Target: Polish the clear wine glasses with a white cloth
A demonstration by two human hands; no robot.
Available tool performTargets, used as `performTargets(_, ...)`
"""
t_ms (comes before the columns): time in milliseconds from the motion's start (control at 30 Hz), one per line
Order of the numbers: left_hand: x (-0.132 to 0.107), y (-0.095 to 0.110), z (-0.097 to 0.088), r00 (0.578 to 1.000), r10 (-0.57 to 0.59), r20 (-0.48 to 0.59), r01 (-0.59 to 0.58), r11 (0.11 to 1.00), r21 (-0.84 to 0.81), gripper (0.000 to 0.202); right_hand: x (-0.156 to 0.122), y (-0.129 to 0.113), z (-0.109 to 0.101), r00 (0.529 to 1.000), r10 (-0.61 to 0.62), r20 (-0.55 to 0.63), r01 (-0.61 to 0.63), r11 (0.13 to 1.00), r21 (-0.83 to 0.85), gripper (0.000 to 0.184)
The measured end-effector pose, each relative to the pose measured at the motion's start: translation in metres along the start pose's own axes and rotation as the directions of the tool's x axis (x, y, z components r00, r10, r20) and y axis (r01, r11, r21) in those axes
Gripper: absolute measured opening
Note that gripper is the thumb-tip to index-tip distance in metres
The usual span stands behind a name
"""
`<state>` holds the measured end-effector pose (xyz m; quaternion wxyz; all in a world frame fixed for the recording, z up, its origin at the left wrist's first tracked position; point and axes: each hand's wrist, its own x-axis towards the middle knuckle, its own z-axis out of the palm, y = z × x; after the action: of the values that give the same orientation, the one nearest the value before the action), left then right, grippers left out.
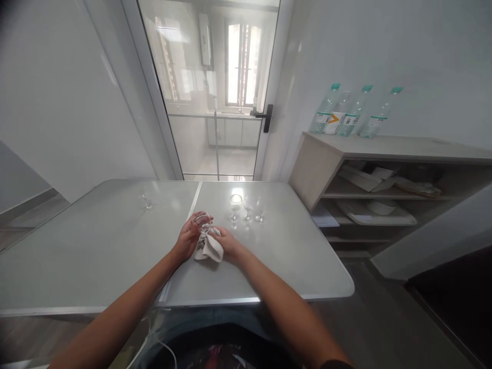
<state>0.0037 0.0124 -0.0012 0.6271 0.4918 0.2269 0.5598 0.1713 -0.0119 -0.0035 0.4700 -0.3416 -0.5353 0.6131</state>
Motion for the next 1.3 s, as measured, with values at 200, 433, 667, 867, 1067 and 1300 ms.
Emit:
performTargets(200, 0.003, -0.003, -0.007, 0.989, 0.097, -0.109, -0.081, 0.987, 0.141, 0.060, -0.001, 0.002, 0.004, 0.965, -0.237, -0.113, 0.145, 0.840, -0.522, 0.019)
performTargets(433, 0.002, -0.003, -0.004, 0.998, 0.033, -0.061, -0.032, 0.999, 0.013, 0.061, 0.001, 0.000, -0.001, 0.997, -0.069, 0.021, 0.072, 0.971, -0.230, 0.041)
performTargets(667, 0.005, -0.005, -0.008, 0.977, 0.129, -0.168, -0.108, 0.986, 0.128, 0.061, -0.001, -0.004, 0.004, 0.966, -0.236, -0.108, 0.153, 0.855, -0.496, 0.019)
performTargets(867, 0.001, -0.002, -0.005, 0.993, 0.077, -0.091, -0.076, 0.997, 0.016, 0.060, 0.003, -0.004, 0.001, 1.000, -0.011, -0.001, 0.011, 0.993, -0.120, 0.048)
performTargets(1067, 0.005, -0.004, -0.008, 0.981, 0.135, -0.141, -0.119, 0.986, 0.119, 0.061, 0.002, -0.002, -0.002, 0.957, -0.279, -0.083, 0.184, 0.801, -0.570, 0.020)
performTargets(1300, 0.001, 0.002, -0.007, 0.983, 0.167, -0.069, -0.154, 0.975, 0.159, 0.060, 0.008, -0.002, -0.010, 0.969, -0.212, -0.127, 0.147, 0.907, -0.395, 0.043)
